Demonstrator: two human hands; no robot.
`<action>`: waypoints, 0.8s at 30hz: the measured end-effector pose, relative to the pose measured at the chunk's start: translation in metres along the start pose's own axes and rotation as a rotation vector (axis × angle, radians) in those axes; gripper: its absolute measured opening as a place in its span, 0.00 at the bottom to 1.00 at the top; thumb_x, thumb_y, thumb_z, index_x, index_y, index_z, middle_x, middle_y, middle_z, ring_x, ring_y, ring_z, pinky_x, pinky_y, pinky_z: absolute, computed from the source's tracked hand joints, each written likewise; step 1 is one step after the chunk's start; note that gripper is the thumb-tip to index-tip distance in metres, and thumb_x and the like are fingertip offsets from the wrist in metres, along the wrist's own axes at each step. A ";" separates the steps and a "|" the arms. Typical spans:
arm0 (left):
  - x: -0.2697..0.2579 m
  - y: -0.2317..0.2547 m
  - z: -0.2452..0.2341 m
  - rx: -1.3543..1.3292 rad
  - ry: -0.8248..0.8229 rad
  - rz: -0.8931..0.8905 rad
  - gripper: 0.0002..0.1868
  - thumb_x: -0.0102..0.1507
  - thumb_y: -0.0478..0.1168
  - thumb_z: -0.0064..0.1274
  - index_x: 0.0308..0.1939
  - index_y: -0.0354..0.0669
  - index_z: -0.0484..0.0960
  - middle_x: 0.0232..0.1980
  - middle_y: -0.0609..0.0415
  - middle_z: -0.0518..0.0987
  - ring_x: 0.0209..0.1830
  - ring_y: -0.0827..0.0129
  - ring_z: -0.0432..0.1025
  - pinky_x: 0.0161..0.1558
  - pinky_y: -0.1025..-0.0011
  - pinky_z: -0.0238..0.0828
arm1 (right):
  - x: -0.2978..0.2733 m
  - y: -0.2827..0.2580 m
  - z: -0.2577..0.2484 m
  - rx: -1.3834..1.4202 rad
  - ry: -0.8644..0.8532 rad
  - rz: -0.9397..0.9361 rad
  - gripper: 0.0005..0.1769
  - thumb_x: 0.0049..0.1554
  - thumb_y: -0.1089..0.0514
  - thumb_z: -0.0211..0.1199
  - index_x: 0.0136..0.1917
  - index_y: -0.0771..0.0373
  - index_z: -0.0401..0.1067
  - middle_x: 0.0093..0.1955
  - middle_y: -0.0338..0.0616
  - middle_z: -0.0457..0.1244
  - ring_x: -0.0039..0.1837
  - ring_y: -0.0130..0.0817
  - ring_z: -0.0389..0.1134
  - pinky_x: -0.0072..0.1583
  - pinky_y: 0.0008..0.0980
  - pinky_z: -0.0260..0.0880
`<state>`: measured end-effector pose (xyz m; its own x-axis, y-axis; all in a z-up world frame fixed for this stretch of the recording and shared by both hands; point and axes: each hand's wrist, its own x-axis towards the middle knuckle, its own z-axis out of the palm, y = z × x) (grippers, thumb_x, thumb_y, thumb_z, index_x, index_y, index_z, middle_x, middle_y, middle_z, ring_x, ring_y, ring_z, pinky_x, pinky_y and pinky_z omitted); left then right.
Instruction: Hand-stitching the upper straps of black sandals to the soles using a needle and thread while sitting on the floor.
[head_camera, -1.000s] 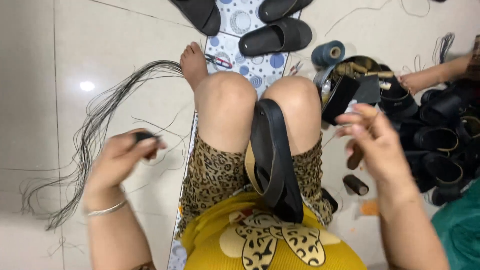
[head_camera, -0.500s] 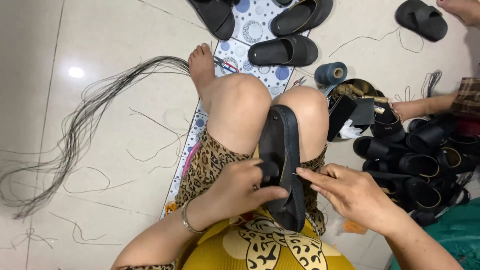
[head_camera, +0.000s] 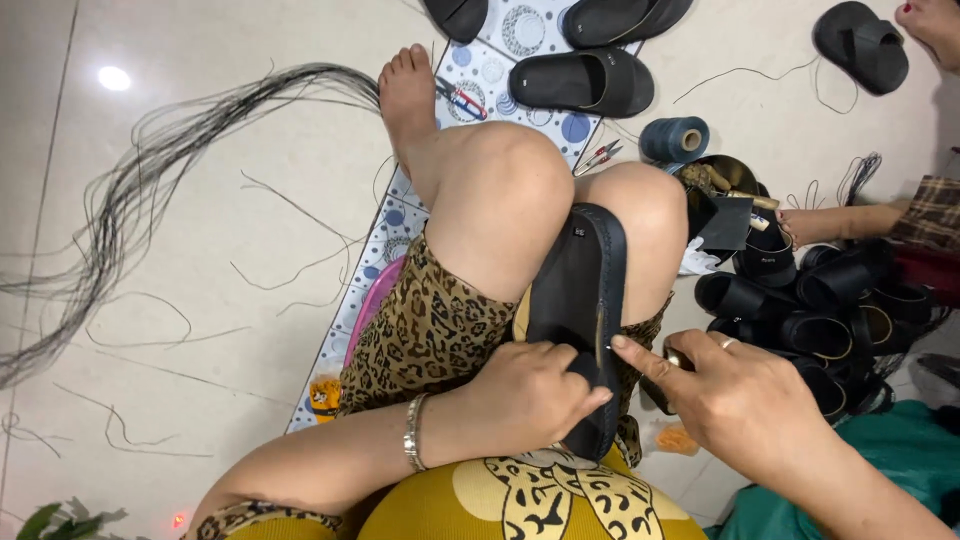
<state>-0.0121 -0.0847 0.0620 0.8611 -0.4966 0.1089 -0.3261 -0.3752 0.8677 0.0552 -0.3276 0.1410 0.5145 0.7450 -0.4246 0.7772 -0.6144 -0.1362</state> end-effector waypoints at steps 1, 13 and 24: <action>0.002 0.001 0.000 -0.025 0.058 0.050 0.26 0.71 0.42 0.53 0.19 0.37 0.71 0.25 0.44 0.71 0.19 0.56 0.65 0.19 0.61 0.63 | 0.002 -0.003 -0.005 -0.110 -0.028 -0.003 0.38 0.54 0.64 0.59 0.75 0.39 0.66 0.39 0.38 0.60 0.28 0.38 0.61 0.31 0.38 0.66; -0.006 -0.006 0.039 0.236 0.319 0.185 0.13 0.54 0.23 0.44 0.19 0.42 0.62 0.24 0.52 0.59 0.19 0.62 0.53 0.14 0.67 0.49 | 0.019 0.003 0.014 0.143 0.257 -0.106 0.19 0.58 0.62 0.62 0.63 0.52 0.76 0.51 0.46 0.67 0.45 0.43 0.72 0.40 0.40 0.74; 0.001 -0.007 -0.005 0.234 0.199 0.230 0.17 0.65 0.33 0.51 0.21 0.41 0.68 0.26 0.50 0.66 0.22 0.59 0.62 0.22 0.64 0.58 | 0.041 -0.017 0.002 0.008 0.120 -0.078 0.13 0.52 0.62 0.59 0.52 0.55 0.68 0.43 0.43 0.63 0.33 0.43 0.66 0.33 0.41 0.68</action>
<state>-0.0073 -0.0790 0.0584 0.8062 -0.4360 0.3999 -0.5804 -0.4516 0.6776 0.0624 -0.2870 0.1241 0.4929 0.8158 -0.3026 0.8135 -0.5555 -0.1722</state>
